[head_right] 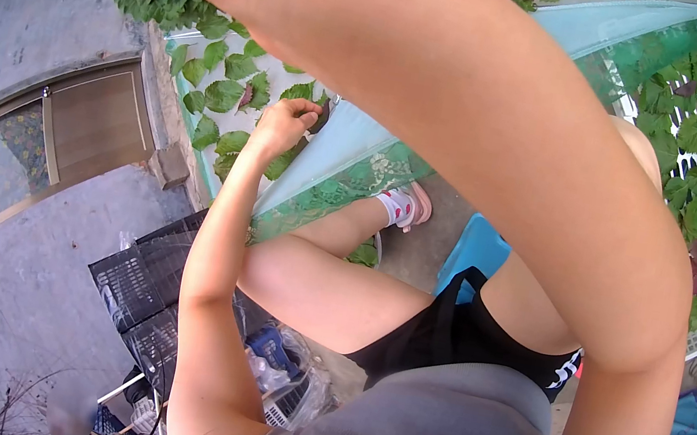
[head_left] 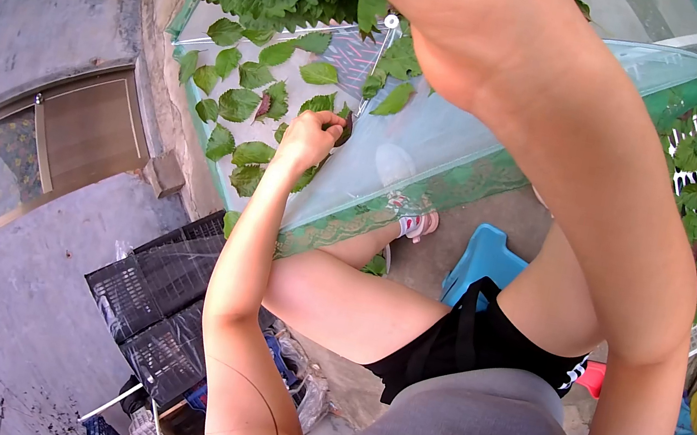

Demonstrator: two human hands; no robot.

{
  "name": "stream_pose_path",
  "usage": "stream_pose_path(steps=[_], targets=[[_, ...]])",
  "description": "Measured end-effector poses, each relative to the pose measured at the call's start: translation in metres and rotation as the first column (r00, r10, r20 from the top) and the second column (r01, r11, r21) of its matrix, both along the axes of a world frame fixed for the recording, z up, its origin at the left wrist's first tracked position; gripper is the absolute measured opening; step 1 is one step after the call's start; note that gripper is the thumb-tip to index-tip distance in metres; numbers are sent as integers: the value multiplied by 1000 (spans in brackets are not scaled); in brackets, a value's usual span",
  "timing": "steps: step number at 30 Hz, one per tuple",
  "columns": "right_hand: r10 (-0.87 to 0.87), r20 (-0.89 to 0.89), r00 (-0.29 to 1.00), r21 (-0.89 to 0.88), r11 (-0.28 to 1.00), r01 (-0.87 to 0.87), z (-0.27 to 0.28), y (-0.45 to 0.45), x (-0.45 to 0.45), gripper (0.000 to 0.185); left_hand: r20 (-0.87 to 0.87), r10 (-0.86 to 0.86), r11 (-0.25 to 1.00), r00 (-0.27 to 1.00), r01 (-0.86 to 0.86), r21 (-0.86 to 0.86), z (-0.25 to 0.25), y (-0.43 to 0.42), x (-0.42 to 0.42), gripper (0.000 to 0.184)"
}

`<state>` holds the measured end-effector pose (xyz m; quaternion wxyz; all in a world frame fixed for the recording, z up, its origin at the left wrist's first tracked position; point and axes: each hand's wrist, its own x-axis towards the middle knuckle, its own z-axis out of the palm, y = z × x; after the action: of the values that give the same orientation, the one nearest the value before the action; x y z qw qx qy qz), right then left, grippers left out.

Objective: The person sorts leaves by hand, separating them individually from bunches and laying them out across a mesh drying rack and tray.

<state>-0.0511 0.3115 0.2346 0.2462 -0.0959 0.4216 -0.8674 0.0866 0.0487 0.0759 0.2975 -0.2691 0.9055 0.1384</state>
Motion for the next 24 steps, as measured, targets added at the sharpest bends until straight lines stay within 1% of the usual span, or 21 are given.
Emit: stream_pose_path(steps=[2, 3, 4, 5, 9, 10, 11, 12, 13, 15, 16, 17, 19, 20, 21, 23, 24], targets=[[0, -22, 1000, 4, 1000, 0, 0, 0, 0, 12, -85, -166, 986, 983, 163, -38, -8, -10, 5, 23], [-4, -28, 1000, 8, 1000, 4, -1, 1, 0, 11, -85, -166, 986, 983, 163, -38, -12, -13, 8, 23], [-4, -39, 999, 10, 1000, 5, -2, 1, 0, 11, -187, -367, 919, 911, 324, -223, -16, -15, 11, 22], [-5, -53, 999, 15, 1000, 6, -2, 1, 1, 11, -244, -563, 797, 790, 440, -414, -15, -12, 11, 21], [-26, -142, 990, 49, 998, 33, -3, 1, 0, 10, -302, -552, 801, 777, 394, -451, -4, 9, -16, 18], [-39, -175, 984, 59, 997, 50, -4, 1, 0, 9, -321, -413, 896, 852, 317, -311, 3, 20, -27, 18], [-51, -223, 973, 77, 995, 70, -5, 2, 0, 9, -316, -265, 961, 911, 222, -165, 4, 27, -35, 17], [-70, -290, 954, 100, 990, 103, -7, 2, 0, 9, -296, -289, 956, 910, 263, -128, -1, 28, -42, 21], [-92, -372, 924, 122, 982, 147, -9, 3, -1, 8, -299, -290, 956, 909, 263, -127, -6, 32, -47, 21], [-125, -556, 822, 160, 954, 253, -11, 4, -1, 8, -398, -336, 941, 854, 320, -108, -16, 42, -59, 26], [-133, -644, 753, 177, 932, 317, -14, 4, -1, 8, -420, -324, 941, 848, 334, -52, -22, 41, -64, 31], [-136, -728, 672, 190, 902, 388, -17, 3, -1, 7, -424, -326, 940, 845, 337, -51, -36, 37, -68, 31], [-132, -829, 544, 190, 848, 495, -20, 2, -2, 7, -508, -262, 944, 821, 327, 41, -62, 29, -75, 34], [-135, -842, 521, 185, 836, 516, -22, -1, -2, 7, -509, -265, 943, 819, 330, 42, -57, 35, -80, 34], [-140, -854, 501, 179, 825, 536, -22, -3, -3, 7, -416, -166, 970, 894, 223, 92, -49, 44, -87, 35], [-179, -830, 528, 165, 826, 538, -24, -11, -5, 6, -312, -66, 985, 948, 112, 130, -47, 49, -91, 36], [-142, -862, 486, 208, 776, 595, -27, -18, -9, 7, -337, -83, 987, 938, 124, 100, -52, 46, -90, 34]])
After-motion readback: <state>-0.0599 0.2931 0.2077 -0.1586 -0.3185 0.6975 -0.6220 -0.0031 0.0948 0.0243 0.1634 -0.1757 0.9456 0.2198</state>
